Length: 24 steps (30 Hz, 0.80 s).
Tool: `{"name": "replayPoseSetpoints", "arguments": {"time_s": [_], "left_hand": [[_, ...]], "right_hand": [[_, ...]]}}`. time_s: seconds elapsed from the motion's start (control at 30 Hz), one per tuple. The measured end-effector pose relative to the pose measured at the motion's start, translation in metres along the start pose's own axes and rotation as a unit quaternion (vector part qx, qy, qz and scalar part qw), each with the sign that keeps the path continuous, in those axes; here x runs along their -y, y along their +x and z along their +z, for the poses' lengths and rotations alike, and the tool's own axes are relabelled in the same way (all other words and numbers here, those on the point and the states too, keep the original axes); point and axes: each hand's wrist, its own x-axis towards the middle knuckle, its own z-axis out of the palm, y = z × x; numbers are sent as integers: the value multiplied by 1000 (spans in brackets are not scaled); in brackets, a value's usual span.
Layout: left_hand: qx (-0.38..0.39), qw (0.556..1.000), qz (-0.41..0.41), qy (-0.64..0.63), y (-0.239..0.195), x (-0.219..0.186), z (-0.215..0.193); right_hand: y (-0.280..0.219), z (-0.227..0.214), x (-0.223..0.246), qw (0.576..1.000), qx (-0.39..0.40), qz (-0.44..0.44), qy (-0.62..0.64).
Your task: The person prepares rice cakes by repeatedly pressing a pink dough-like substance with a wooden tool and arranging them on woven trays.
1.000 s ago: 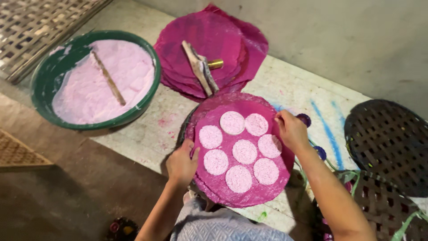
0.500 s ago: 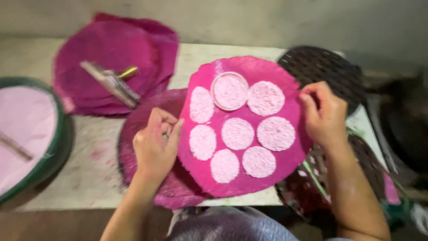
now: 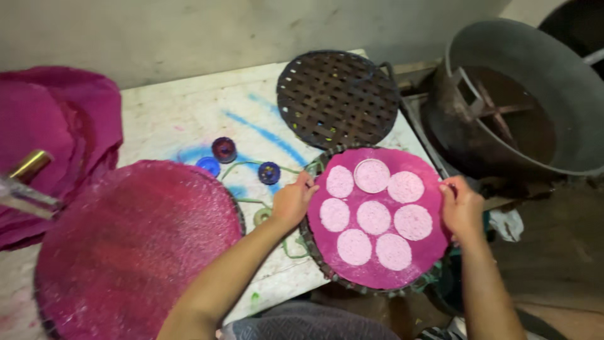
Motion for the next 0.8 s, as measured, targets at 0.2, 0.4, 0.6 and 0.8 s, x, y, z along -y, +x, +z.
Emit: {"name": "replayPoseSetpoints", "arguments": {"time_s": [0.2, 0.4, 0.6, 0.8], "left_hand": [[32, 998, -19, 57, 12, 22, 13], [6, 996, -62, 57, 4, -4, -15], [-87, 993, -76, 8, -14, -12, -81], [-129, 983, -125, -22, -75, 13, -142]], "right_hand": [[-12, 33, -45, 999, 4, 36, 31], [5, 40, 1, 997, -6, -53, -48], [26, 99, 62, 978, 188, -38, -79], [28, 126, 58, 968, 229, 0, -103]]}}
